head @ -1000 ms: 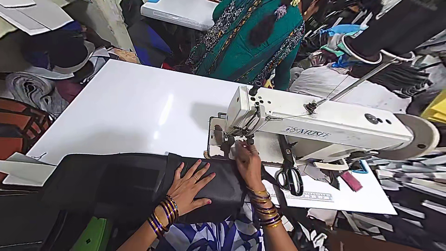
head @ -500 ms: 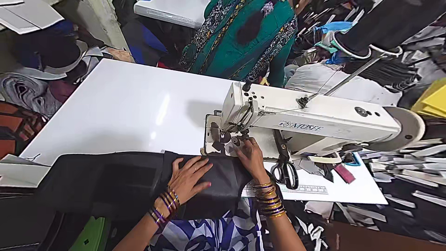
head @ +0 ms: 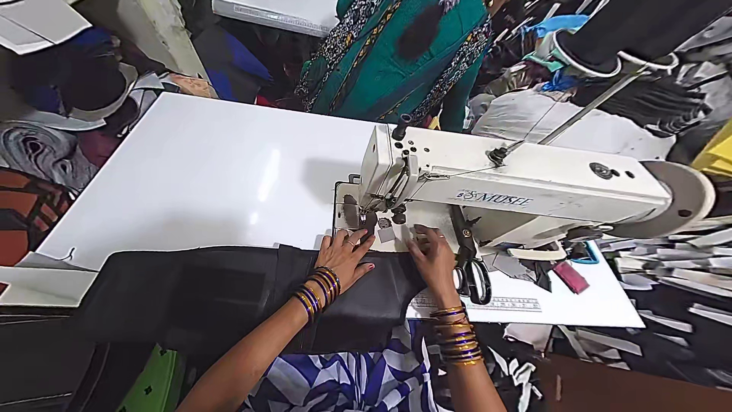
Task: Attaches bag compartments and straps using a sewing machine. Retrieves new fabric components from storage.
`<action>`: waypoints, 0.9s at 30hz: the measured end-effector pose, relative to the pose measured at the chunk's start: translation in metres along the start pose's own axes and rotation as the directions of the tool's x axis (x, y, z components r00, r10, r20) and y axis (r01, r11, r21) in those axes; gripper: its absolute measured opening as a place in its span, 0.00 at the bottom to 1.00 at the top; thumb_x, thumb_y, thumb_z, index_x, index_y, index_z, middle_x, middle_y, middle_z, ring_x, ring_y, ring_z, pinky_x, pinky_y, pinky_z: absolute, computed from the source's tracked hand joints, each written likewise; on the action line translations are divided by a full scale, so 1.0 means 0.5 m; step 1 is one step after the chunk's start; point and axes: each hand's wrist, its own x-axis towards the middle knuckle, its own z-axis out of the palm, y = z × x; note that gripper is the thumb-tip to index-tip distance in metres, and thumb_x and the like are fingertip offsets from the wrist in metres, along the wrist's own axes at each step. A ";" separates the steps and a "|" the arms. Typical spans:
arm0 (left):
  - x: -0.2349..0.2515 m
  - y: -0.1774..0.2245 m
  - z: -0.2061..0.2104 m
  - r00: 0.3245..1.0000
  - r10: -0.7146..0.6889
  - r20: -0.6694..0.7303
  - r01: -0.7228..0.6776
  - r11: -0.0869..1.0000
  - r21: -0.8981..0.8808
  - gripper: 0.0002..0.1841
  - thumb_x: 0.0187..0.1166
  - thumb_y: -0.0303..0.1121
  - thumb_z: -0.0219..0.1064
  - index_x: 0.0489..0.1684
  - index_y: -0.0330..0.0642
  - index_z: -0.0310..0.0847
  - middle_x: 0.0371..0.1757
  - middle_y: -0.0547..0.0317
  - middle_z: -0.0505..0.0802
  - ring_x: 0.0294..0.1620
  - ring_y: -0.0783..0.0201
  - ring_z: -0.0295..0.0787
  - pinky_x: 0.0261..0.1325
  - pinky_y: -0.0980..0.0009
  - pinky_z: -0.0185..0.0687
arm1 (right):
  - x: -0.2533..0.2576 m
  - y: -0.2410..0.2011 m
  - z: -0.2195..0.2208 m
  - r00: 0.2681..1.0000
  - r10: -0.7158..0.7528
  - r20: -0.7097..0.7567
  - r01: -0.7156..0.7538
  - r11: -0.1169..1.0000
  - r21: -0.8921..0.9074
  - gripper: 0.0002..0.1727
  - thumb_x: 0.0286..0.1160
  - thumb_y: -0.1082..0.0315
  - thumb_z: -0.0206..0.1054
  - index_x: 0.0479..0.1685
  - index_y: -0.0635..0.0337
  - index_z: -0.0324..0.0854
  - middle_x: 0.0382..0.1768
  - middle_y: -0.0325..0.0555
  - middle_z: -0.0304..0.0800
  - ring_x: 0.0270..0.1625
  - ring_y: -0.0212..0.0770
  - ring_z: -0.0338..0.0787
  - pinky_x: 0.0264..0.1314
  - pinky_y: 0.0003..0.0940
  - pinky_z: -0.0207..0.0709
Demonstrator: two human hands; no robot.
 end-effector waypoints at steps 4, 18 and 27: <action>-0.001 0.002 0.008 0.999 -0.009 -0.053 0.009 1.000 0.011 0.33 0.88 0.60 0.50 0.92 0.62 0.61 0.92 0.56 0.67 0.85 0.39 0.64 0.71 0.38 0.62 | 0.027 -0.031 0.055 0.991 -0.110 0.080 0.119 0.987 -0.106 0.22 0.68 0.60 0.77 0.56 0.67 0.90 0.57 0.71 0.86 0.58 0.72 0.85 0.57 0.67 0.73; -0.172 -0.042 0.059 0.907 0.117 -0.404 -0.128 0.992 0.000 0.31 0.75 0.57 0.59 0.77 0.55 0.82 0.84 0.48 0.79 0.85 0.30 0.68 0.72 0.21 0.57 | -0.101 0.176 -0.227 0.914 0.291 -0.283 -0.347 0.923 -0.169 0.23 0.69 0.67 0.75 0.57 0.79 0.85 0.58 0.84 0.83 0.66 0.85 0.77 0.68 0.79 0.63; -0.188 -0.093 0.087 0.929 0.106 -0.355 -0.088 0.994 0.067 0.36 0.82 0.68 0.43 0.85 0.63 0.73 0.91 0.58 0.70 0.92 0.39 0.57 0.82 0.27 0.50 | -0.097 0.022 -0.066 0.998 -0.015 0.063 0.028 0.975 -0.222 0.34 0.58 0.46 0.80 0.57 0.66 0.89 0.68 0.72 0.82 0.71 0.82 0.74 0.61 0.82 0.61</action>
